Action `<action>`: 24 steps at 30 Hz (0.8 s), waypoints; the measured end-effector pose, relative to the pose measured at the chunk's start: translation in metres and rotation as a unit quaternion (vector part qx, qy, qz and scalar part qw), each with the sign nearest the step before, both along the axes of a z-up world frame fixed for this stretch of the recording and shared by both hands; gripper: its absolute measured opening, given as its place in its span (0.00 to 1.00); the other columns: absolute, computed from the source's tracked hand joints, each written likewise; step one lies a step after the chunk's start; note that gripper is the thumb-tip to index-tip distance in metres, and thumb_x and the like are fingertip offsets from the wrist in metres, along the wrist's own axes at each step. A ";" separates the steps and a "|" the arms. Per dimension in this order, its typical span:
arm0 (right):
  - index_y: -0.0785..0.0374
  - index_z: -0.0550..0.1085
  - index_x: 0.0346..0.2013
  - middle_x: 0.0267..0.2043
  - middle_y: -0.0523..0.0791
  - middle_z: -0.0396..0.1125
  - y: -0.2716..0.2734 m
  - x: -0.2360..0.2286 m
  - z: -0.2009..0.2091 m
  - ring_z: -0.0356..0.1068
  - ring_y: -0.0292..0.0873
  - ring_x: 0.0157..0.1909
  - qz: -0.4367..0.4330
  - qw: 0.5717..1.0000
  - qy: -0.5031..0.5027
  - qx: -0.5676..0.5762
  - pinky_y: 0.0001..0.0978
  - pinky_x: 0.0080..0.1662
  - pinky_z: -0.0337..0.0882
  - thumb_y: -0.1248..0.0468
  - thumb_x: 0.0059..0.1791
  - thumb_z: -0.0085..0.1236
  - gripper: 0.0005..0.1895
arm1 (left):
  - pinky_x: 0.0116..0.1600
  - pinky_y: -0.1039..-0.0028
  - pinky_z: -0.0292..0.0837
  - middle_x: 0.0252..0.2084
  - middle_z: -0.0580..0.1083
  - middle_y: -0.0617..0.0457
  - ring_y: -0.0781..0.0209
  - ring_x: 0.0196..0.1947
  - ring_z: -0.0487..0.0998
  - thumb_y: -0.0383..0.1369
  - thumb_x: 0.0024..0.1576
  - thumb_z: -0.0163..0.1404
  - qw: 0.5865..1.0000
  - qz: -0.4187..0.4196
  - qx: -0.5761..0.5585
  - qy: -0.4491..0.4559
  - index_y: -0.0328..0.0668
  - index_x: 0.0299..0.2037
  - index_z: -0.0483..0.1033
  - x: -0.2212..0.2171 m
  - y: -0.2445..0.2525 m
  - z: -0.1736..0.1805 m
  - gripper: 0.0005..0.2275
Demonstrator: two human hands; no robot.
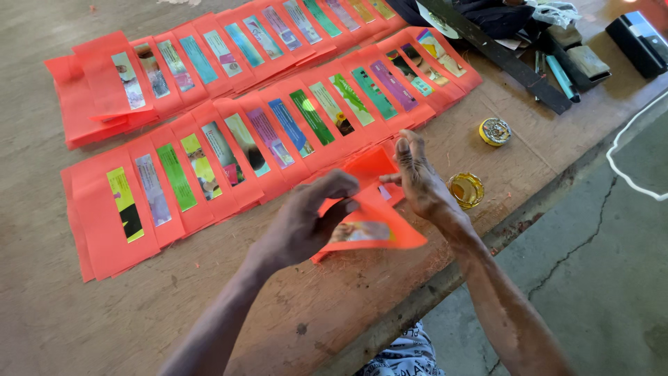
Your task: The person applies glue from a small jar onto the edges of orange paper sheets using a finger, then folds the paper over a printed insert to seal it. The person repeats this process for multiple sheets, stacking the finished items on the table.
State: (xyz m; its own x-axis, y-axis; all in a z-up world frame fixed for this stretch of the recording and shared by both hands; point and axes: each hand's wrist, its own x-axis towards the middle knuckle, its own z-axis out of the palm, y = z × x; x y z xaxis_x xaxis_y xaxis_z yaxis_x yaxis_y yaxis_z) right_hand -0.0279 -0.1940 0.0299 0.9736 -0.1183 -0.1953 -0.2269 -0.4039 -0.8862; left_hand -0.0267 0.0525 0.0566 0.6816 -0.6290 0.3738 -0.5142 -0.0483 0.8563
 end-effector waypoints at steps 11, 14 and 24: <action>0.55 0.62 0.71 0.64 0.48 0.59 -0.017 -0.061 0.062 0.65 0.46 0.59 0.022 0.964 -0.190 -0.183 0.40 0.55 0.73 0.50 0.53 0.54 0.32 | 0.51 0.75 0.73 0.40 0.72 0.55 0.64 0.50 0.76 0.15 0.55 0.50 0.985 -0.048 -0.116 0.121 0.36 0.42 0.70 -0.014 0.015 0.052 0.10; 0.57 0.72 0.61 0.68 0.47 0.57 -0.049 -0.088 0.099 0.55 0.51 0.66 0.082 0.920 -0.182 -0.338 0.46 0.61 0.66 0.54 0.46 0.64 0.30 | 0.48 0.73 0.76 0.41 0.76 0.53 0.57 0.44 0.79 0.14 0.53 0.46 0.995 -0.039 0.033 0.085 0.37 0.47 0.77 -0.014 0.000 0.046 0.15; 0.52 0.78 0.57 0.73 0.39 0.48 -0.079 -0.093 0.090 0.43 0.47 0.73 0.112 0.909 0.023 -0.400 0.44 0.70 0.51 0.52 0.38 0.67 0.31 | 0.63 0.60 0.70 0.61 0.71 0.46 0.47 0.64 0.71 0.22 0.48 0.56 0.976 -0.197 0.044 0.083 0.42 0.58 0.73 -0.054 -0.051 0.049 0.24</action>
